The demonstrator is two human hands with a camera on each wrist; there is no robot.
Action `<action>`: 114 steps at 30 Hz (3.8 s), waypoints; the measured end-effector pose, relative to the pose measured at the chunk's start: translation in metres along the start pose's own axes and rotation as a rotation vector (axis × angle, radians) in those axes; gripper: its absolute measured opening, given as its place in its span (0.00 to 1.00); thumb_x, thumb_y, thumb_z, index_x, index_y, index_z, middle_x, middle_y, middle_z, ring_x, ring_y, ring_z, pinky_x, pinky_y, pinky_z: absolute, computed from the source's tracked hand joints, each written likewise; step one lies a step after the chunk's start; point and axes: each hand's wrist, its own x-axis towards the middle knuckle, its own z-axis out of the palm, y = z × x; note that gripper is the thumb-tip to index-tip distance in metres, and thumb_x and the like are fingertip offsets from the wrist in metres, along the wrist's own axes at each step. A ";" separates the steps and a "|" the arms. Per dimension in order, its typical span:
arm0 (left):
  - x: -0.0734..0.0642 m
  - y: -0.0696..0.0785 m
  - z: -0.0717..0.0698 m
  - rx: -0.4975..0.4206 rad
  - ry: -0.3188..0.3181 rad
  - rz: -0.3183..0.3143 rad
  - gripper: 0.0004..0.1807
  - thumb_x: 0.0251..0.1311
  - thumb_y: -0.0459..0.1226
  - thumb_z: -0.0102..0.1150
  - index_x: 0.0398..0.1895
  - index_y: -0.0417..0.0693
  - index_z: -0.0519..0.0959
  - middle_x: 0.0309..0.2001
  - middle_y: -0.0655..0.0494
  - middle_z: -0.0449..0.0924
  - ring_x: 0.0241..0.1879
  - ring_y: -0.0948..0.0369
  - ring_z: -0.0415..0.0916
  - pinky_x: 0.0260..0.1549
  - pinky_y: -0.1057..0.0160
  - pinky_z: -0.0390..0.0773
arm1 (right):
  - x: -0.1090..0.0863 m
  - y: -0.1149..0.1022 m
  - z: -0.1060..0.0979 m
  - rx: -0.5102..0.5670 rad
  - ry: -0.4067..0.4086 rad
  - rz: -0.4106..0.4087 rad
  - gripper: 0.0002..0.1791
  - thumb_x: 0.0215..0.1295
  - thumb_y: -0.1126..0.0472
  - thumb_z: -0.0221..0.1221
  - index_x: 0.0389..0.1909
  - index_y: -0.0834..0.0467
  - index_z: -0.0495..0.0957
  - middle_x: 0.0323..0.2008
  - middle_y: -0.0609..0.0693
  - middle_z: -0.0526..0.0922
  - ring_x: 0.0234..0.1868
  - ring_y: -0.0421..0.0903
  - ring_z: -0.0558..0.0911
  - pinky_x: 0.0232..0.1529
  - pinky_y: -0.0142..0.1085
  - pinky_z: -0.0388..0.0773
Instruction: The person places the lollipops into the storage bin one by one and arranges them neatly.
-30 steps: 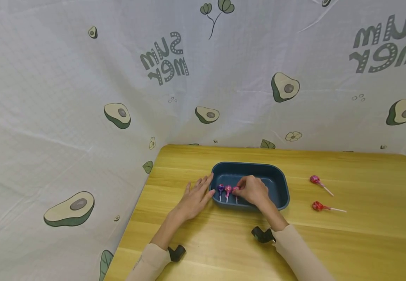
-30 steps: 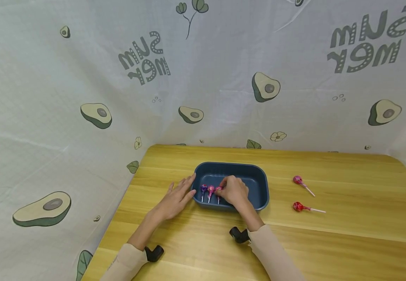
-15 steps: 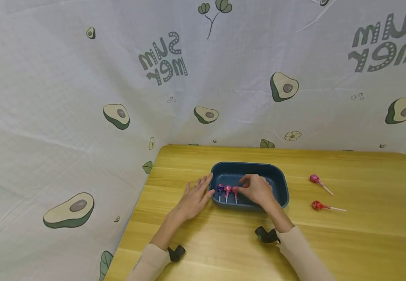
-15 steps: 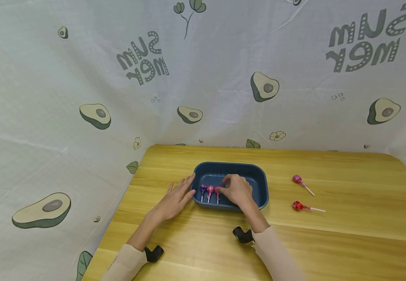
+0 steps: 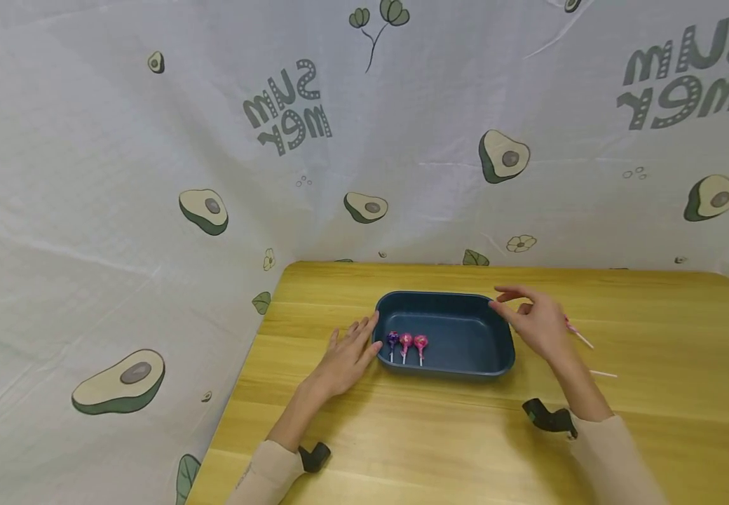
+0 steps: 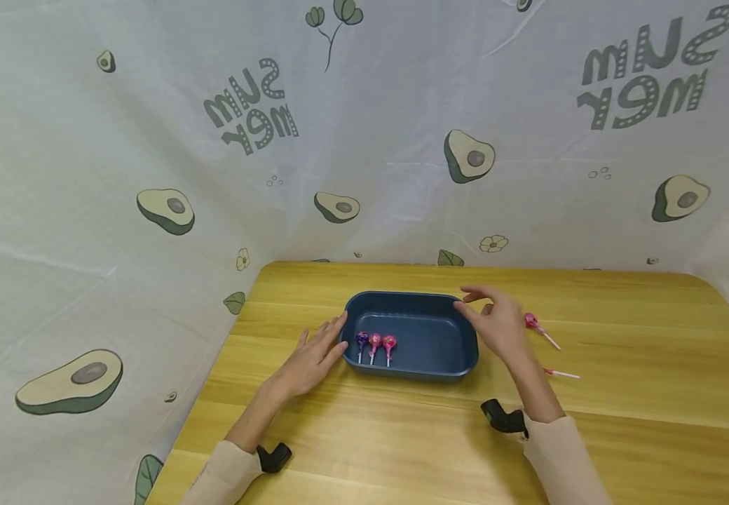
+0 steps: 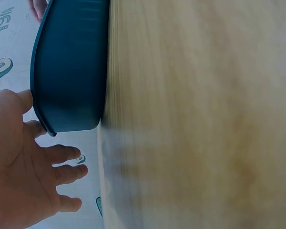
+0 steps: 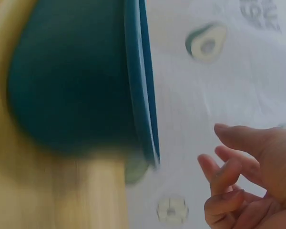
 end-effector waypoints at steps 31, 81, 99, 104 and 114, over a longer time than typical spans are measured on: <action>-0.001 -0.002 0.001 -0.001 0.008 0.008 0.36 0.81 0.60 0.29 0.86 0.64 0.41 0.83 0.47 0.51 0.83 0.44 0.48 0.79 0.32 0.39 | 0.000 0.108 -0.049 -0.371 -0.104 0.192 0.26 0.71 0.54 0.64 0.59 0.71 0.77 0.48 0.73 0.84 0.43 0.69 0.82 0.27 0.41 0.73; 0.001 -0.004 0.002 -0.004 0.011 0.010 0.36 0.81 0.61 0.29 0.86 0.64 0.42 0.83 0.46 0.51 0.83 0.43 0.48 0.78 0.31 0.39 | 0.001 -0.034 0.050 -0.169 -0.117 0.046 0.16 0.61 0.54 0.74 0.40 0.62 0.87 0.35 0.58 0.90 0.31 0.50 0.82 0.27 0.34 0.70; 0.002 -0.003 0.002 0.005 0.010 0.020 0.36 0.82 0.59 0.30 0.86 0.62 0.42 0.83 0.46 0.51 0.83 0.43 0.49 0.78 0.31 0.39 | -0.005 -0.046 0.089 -0.247 -0.239 0.184 0.12 0.58 0.55 0.74 0.34 0.60 0.88 0.29 0.52 0.89 0.30 0.46 0.82 0.25 0.37 0.72; 0.001 -0.003 0.001 0.003 0.012 0.014 0.36 0.82 0.59 0.30 0.86 0.62 0.42 0.83 0.45 0.51 0.83 0.43 0.49 0.78 0.31 0.40 | -0.006 -0.047 0.092 -0.286 -0.235 0.200 0.12 0.58 0.54 0.75 0.30 0.59 0.88 0.30 0.54 0.89 0.30 0.48 0.82 0.27 0.42 0.77; 0.001 -0.004 0.001 -0.009 0.010 0.015 0.36 0.82 0.59 0.30 0.86 0.62 0.42 0.83 0.45 0.50 0.83 0.43 0.49 0.78 0.30 0.39 | -0.006 -0.046 0.090 -0.284 -0.302 0.196 0.17 0.60 0.53 0.73 0.41 0.62 0.88 0.33 0.55 0.90 0.33 0.49 0.84 0.30 0.43 0.78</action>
